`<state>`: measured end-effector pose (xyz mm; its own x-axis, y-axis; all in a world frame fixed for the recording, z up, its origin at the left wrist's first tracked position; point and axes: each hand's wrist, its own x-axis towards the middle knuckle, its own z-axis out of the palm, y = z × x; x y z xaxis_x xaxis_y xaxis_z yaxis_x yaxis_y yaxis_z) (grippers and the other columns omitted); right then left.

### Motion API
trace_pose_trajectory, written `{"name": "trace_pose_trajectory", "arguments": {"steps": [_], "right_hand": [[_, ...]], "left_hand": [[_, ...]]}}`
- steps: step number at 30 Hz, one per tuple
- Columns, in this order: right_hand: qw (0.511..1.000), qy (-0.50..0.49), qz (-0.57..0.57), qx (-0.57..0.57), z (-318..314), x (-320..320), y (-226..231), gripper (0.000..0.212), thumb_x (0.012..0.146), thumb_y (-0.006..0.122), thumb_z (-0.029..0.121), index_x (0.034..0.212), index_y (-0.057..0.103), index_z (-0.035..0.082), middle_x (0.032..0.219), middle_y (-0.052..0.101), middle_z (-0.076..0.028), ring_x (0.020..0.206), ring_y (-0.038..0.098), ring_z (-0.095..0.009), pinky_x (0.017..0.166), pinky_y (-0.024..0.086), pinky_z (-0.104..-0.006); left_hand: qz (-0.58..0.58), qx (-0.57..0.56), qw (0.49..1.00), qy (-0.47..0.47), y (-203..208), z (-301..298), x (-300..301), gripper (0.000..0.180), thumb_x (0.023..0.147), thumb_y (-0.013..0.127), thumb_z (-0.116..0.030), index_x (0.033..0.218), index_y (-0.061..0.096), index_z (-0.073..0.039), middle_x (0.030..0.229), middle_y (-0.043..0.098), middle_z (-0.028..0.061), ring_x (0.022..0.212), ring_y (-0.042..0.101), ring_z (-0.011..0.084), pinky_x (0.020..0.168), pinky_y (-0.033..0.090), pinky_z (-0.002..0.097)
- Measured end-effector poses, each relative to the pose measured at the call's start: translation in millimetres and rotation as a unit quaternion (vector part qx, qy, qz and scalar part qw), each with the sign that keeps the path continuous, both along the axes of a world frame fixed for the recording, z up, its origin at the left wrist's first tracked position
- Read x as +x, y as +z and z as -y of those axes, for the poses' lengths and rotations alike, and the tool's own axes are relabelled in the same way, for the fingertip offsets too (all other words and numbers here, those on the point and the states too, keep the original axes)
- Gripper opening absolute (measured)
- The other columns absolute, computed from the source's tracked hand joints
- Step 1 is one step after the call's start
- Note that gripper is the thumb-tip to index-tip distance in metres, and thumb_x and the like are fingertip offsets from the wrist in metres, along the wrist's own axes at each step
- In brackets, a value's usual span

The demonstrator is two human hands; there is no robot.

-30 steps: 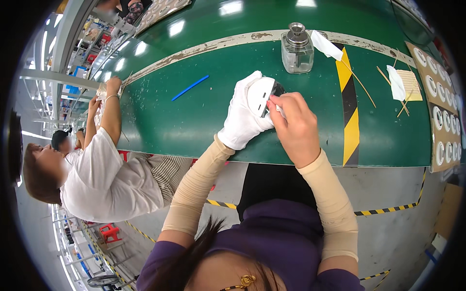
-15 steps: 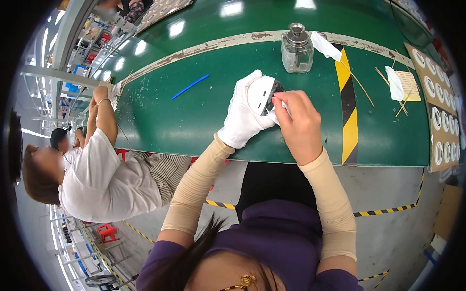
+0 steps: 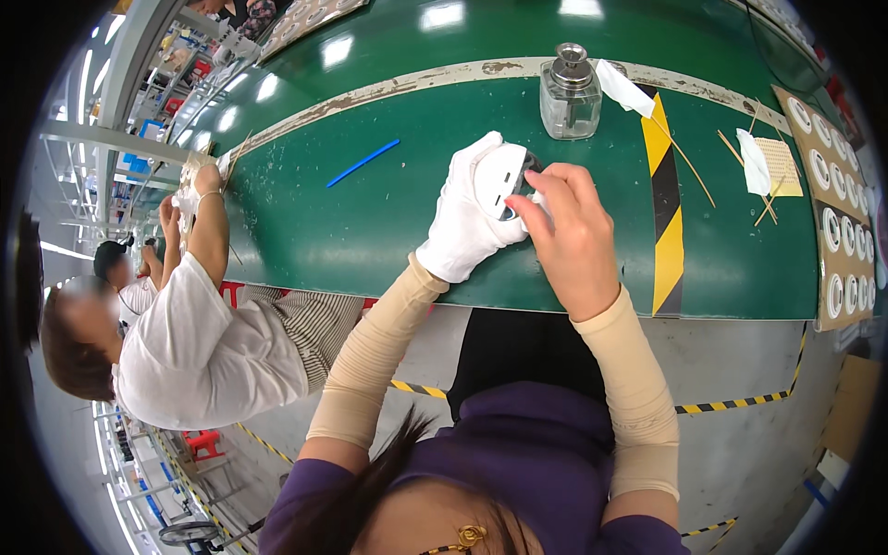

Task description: Assembling small electronic components at a factory assembly line workstation.

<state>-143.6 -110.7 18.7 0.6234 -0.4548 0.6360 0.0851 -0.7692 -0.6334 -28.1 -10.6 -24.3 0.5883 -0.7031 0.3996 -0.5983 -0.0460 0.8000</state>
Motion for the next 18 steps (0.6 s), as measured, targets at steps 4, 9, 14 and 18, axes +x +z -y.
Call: {"name": "trace_pose_trajectory", "arguments": {"steps": [4, 9, 14, 18], "right_hand": [[0.999, 0.020, -0.015, 0.037, 1, 2, -1, 0.017, 0.078, 0.070, -0.002, 0.092, 0.063, -0.004, 0.089, 0.059, -0.012, 0.075, 0.060, -0.023, 0.065, 0.048, -0.0293], [0.999, 0.008, -0.010, 0.034, 1, 5, 0, 0.012, 0.080, 0.067, -0.002, 0.090, 0.063, -0.005, 0.088, 0.059, -0.012, 0.075, 0.060, -0.021, 0.065, 0.048, -0.0289], [0.936, 0.041, 0.018, 0.350, 16, 0, -12, 0.016, 0.086, 0.062, -0.001, 0.102, 0.066, -0.002, 0.097, 0.065, -0.007, 0.085, 0.062, -0.016, 0.079, 0.048, -0.0262], [0.874, 0.085, 0.089, 0.470, 20, -12, -9, 0.021, 0.088, 0.059, -0.002, 0.109, 0.062, -0.006, 0.102, 0.064, -0.011, 0.100, 0.062, -0.016, 0.089, 0.046, -0.0252]], "left_hand": [[0.062, 0.022, 0.997, 0.045, 6, 1, -3, 0.089, 0.063, 0.085, -0.027, 0.134, 0.036, -0.006, 0.118, 0.055, 0.0114, 0.108, 0.056, 0.0239, 0.093, 0.046, 0.0356], [0.079, 0.000, 0.996, 0.031, 1, 2, 0, 0.093, 0.060, 0.085, -0.033, 0.134, 0.036, -0.006, 0.123, 0.047, 0.0175, 0.106, 0.055, 0.0347, 0.087, 0.049, 0.0408], [0.015, 0.027, 0.999, -0.015, 11, -3, 9, 0.089, 0.060, 0.086, -0.031, 0.133, 0.040, -0.006, 0.124, 0.048, 0.0164, 0.111, 0.054, 0.0331, 0.092, 0.047, 0.0396], [-0.032, 0.050, 0.994, -0.089, 17, -7, 24, 0.086, 0.060, 0.086, -0.029, 0.131, 0.043, -0.006, 0.127, 0.048, 0.0146, 0.118, 0.050, 0.0309, 0.099, 0.044, 0.0381]]}}
